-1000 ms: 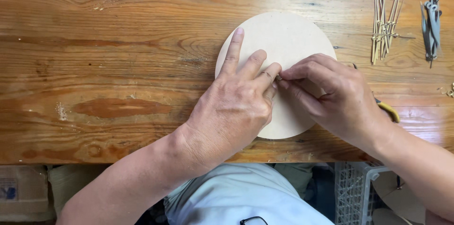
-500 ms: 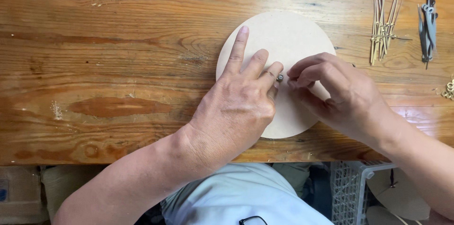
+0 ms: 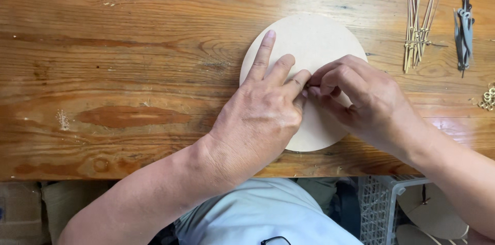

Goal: The person inserts a metal rivet into a hole on a circular wooden board and secures it using pliers. They then use a utility knife to carve a rectangular recess into the board's surface and clean the area with a feather duster.

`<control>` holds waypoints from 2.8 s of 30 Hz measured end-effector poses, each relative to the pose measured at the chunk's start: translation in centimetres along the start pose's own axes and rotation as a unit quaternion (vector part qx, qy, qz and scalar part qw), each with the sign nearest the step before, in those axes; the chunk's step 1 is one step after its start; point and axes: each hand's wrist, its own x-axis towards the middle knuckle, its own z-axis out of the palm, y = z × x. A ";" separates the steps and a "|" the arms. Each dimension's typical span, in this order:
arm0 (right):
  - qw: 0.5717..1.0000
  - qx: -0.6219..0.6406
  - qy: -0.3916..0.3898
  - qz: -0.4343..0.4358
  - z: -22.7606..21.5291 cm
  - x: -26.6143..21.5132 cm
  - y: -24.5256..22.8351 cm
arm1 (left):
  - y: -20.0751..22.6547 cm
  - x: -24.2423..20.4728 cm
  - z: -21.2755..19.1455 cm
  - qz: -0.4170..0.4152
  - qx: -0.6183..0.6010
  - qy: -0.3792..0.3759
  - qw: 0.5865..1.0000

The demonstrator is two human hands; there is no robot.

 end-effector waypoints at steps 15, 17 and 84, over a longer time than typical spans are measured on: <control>0.991 0.015 -0.071 0.116 -1.2 0.7 0.0 | 0.0 -0.3 0.1 -0.009 -0.055 -0.006 0.998; 0.991 0.021 -0.072 0.110 -1.2 0.7 0.0 | 0.0 -0.1 -0.1 -0.011 -0.055 -0.015 0.998; 0.944 -0.228 -0.224 -0.078 -2.9 2.5 0.0 | 0.3 0.9 0.6 -0.008 0.096 -0.104 0.990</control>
